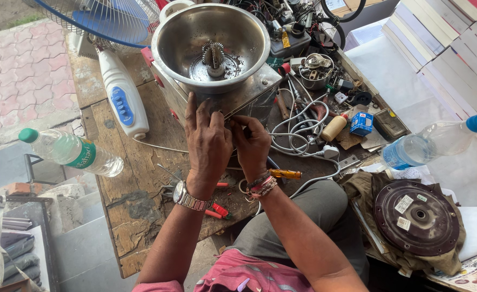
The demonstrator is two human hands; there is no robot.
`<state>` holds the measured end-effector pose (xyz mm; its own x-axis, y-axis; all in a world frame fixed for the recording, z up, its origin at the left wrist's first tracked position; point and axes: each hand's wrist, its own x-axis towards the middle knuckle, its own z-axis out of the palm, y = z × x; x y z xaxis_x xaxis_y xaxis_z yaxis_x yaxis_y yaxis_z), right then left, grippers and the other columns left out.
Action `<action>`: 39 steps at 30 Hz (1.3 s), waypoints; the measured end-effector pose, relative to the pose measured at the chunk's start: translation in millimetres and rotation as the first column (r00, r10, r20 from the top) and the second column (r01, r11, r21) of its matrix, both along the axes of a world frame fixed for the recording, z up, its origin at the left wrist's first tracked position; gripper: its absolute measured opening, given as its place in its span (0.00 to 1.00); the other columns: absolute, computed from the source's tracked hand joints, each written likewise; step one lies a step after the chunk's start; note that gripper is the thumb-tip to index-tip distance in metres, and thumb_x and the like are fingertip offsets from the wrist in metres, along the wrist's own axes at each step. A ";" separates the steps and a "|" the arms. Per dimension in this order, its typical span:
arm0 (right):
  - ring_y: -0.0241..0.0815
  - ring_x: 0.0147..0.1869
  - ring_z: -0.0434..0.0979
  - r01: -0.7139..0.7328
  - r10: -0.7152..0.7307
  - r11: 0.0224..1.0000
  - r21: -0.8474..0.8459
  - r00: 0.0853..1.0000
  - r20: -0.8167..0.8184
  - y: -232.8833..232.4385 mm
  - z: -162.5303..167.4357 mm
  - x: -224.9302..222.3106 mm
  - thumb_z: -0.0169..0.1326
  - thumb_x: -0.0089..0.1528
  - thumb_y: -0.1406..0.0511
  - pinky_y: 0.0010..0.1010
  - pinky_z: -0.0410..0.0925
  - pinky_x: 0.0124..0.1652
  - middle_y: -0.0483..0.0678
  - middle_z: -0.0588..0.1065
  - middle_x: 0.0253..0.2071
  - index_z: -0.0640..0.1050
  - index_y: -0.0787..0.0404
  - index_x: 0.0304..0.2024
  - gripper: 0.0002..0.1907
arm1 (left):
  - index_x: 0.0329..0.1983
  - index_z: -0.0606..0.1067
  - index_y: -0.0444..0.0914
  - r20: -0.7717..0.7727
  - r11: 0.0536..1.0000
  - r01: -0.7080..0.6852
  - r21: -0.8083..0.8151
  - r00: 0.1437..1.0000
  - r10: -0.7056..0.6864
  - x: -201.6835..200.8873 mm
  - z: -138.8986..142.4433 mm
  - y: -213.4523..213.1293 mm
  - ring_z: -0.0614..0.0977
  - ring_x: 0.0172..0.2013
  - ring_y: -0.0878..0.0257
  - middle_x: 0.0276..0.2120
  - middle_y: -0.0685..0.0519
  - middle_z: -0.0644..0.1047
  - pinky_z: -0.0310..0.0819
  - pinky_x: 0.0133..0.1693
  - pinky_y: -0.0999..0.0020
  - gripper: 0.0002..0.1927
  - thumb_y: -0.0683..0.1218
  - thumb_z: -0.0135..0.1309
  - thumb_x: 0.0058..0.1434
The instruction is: The person uses a screwdriver to remove and reinsert screws on a metal appliance base, then manipulates the internal grinding mechanism inside a stainless steel bowl. The person repeatedly tightens and loosens screws while adjusting the bowl and internal parts.
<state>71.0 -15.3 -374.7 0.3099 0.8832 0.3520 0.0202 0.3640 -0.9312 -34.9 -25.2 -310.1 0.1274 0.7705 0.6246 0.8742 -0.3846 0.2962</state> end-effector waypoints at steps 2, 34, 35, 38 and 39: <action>0.26 0.30 0.74 0.071 -0.076 0.996 0.047 0.990 0.120 -3.0 3.7 -0.6 0.60 0.64 0.74 0.20 0.67 0.29 0.42 0.80 0.36 0.82 0.63 0.44 0.07 | 0.42 0.72 0.30 -0.006 1.000 0.004 0.012 1.000 -0.004 -0.5 0.0 -1.0 0.58 0.72 0.30 0.61 0.31 0.69 0.57 0.68 0.39 0.10 0.35 0.54 0.57; 0.45 0.42 0.80 0.116 -0.250 0.937 0.330 0.882 0.399 -6.4 8.3 0.1 0.59 0.63 0.73 0.34 0.74 0.42 0.49 0.79 0.42 0.79 0.62 0.45 0.08 | 0.43 0.73 0.29 0.018 1.000 0.013 0.009 1.000 -0.013 -1.5 1.2 -0.5 0.58 0.71 0.30 0.61 0.31 0.69 0.58 0.68 0.39 0.11 0.35 0.54 0.57; 0.44 0.40 0.80 0.116 -0.230 0.949 0.292 0.890 0.393 -6.9 8.2 0.7 0.60 0.63 0.73 0.32 0.74 0.41 0.49 0.80 0.42 0.80 0.62 0.45 0.09 | 0.44 0.73 0.29 0.010 1.000 0.008 0.010 1.000 -0.008 -1.4 0.8 -0.7 0.58 0.71 0.30 0.61 0.31 0.69 0.58 0.67 0.39 0.11 0.35 0.53 0.56; 0.43 0.38 0.80 0.128 -0.221 0.960 0.248 0.893 0.393 -6.2 8.6 1.5 0.61 0.62 0.73 0.31 0.74 0.39 0.49 0.80 0.41 0.81 0.62 0.45 0.09 | 0.42 0.73 0.29 0.004 1.000 0.011 0.008 1.000 -0.011 -1.0 0.3 -0.3 0.58 0.71 0.30 0.61 0.31 0.69 0.58 0.68 0.39 0.10 0.35 0.53 0.56; 0.43 0.39 0.80 0.129 -0.223 0.960 0.248 0.890 0.397 -5.5 8.9 1.5 0.61 0.62 0.72 0.31 0.73 0.38 0.49 0.80 0.41 0.81 0.62 0.45 0.09 | 0.41 0.73 0.29 0.007 1.000 0.010 0.009 1.000 -0.010 -1.4 0.6 0.1 0.58 0.71 0.30 0.61 0.31 0.69 0.58 0.69 0.39 0.09 0.35 0.53 0.56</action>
<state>72.6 -20.8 -365.8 0.2367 0.7190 0.6535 0.4714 0.5031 -0.7243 -36.3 -25.1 -309.5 0.1312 0.7638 0.6320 0.8683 -0.3962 0.2986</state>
